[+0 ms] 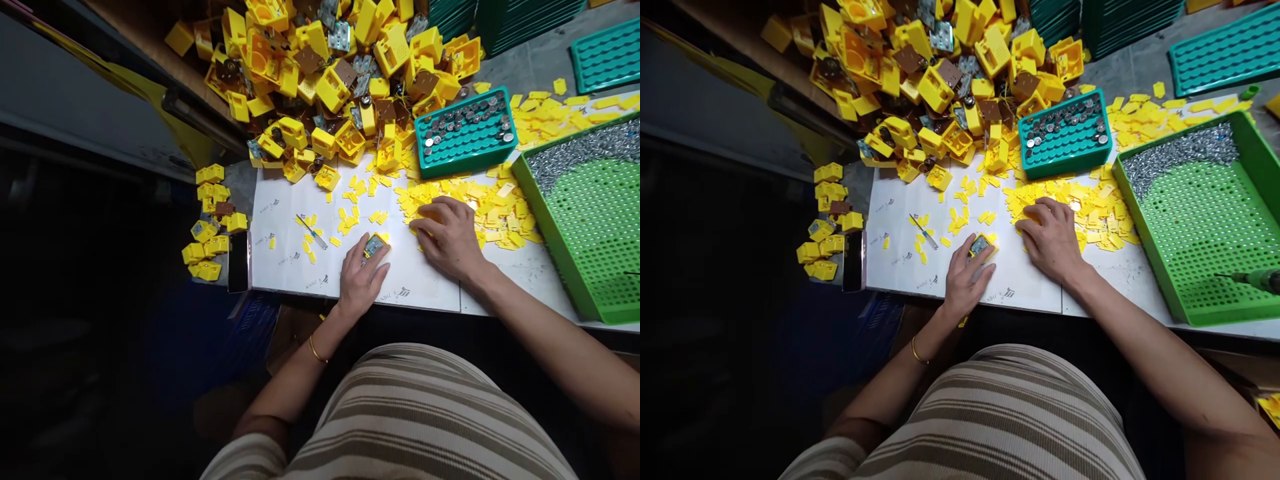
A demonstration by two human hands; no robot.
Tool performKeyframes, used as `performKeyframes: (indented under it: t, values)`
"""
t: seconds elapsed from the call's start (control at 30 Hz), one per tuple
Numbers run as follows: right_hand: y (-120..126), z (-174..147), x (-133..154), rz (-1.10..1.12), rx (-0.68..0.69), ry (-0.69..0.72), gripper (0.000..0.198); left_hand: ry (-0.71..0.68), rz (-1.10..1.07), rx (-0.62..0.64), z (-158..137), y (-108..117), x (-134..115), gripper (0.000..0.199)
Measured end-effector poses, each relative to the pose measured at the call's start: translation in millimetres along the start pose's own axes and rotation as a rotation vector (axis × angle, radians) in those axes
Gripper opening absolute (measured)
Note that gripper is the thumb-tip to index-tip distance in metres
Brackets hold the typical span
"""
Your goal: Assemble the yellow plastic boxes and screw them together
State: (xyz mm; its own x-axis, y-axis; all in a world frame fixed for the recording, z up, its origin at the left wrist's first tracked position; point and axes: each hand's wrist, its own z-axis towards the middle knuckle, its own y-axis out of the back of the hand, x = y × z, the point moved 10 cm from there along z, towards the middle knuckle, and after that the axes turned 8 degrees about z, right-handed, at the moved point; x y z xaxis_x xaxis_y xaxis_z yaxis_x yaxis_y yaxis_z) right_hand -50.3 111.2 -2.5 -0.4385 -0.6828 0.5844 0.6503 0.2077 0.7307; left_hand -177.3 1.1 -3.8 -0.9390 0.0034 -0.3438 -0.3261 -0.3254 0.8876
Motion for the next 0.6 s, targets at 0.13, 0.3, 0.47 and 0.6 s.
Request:
performKeyframes:
  t: [0.13,0.3,0.47,0.6]
  values:
    - [0,0,-1,-0.015,-0.007,0.005,0.021,0.087,-0.075,-0.068,2,6,7,0.024]
    - [-2,0,-2,-0.013,0.004,-0.002,0.022,0.083,-0.107,-0.080,2,7,10,0.039]
    - [-2,0,-2,0.002,0.008,-0.012,0.023,0.075,-0.144,-0.093,-2,6,14,0.042]
    - [-2,0,-2,0.032,0.004,-0.020,0.022,0.136,-0.194,-0.138,-5,9,22,0.045]
